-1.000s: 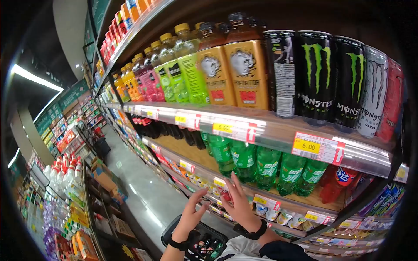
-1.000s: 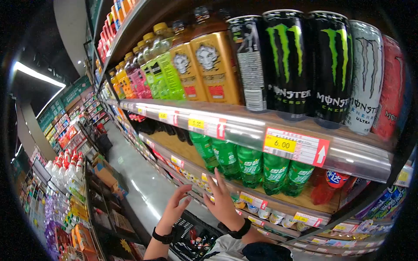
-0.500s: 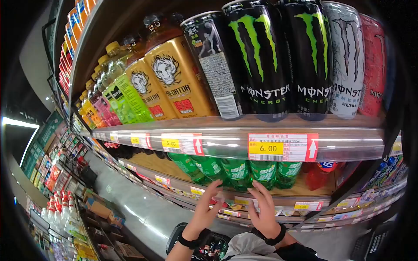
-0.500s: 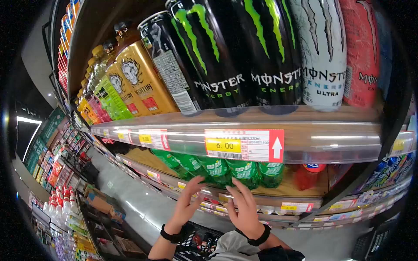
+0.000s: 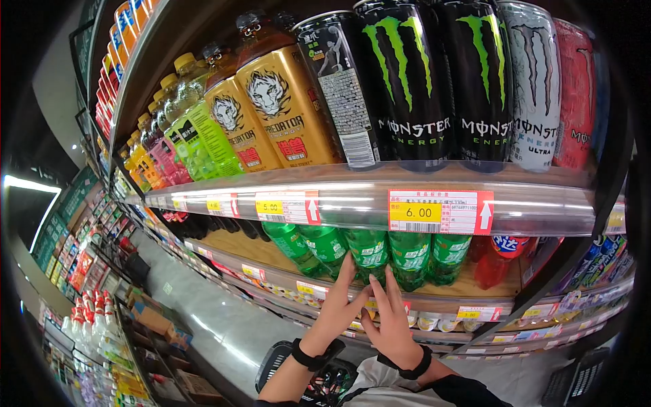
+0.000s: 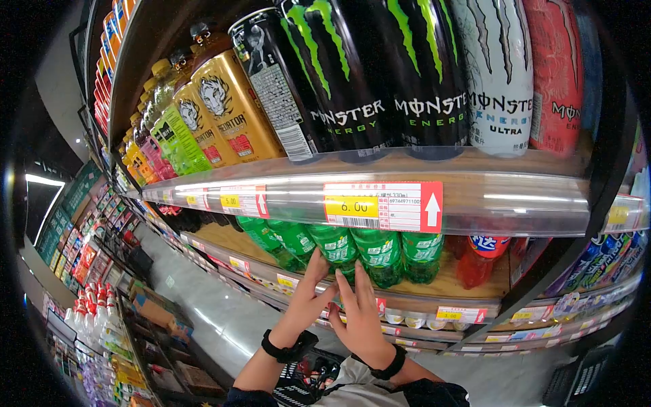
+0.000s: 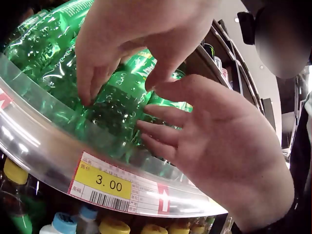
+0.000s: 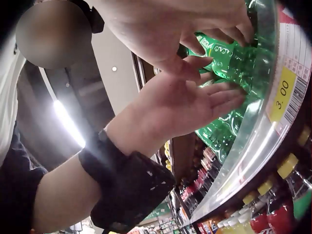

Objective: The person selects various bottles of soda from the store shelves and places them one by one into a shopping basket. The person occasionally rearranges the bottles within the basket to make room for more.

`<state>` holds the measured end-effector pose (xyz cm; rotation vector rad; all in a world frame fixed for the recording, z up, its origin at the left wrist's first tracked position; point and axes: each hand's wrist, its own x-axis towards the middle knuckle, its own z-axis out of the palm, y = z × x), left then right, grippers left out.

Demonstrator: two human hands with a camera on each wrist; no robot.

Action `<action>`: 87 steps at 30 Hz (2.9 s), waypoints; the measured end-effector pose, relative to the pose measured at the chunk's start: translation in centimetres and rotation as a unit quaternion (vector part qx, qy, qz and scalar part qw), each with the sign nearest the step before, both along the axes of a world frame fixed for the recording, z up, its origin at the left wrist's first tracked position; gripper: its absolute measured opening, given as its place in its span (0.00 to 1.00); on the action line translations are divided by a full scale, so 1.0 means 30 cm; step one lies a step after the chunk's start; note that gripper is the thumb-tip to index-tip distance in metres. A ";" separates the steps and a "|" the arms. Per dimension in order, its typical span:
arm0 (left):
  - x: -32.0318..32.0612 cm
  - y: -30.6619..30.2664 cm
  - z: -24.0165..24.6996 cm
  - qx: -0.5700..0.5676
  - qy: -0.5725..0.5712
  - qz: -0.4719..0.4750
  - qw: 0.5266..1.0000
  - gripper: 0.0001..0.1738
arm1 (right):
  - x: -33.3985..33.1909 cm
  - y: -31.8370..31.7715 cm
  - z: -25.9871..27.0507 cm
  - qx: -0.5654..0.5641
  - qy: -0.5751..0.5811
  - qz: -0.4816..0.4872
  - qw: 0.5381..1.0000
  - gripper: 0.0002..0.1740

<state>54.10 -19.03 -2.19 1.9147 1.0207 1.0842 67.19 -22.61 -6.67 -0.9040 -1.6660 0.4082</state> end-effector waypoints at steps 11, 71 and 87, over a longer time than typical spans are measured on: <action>0.032 0.017 -0.023 -0.007 -0.078 0.049 0.996 0.46 | -0.016 0.011 -0.013 0.025 -0.027 -0.030 0.999 0.46; 0.080 -0.025 0.174 0.235 0.240 0.297 0.894 0.33 | -0.084 0.109 0.111 -0.036 0.112 0.057 0.991 0.32; -0.046 -0.137 0.062 0.239 0.097 0.327 0.909 0.38 | -0.140 0.027 -0.038 -0.100 0.268 0.235 0.929 0.45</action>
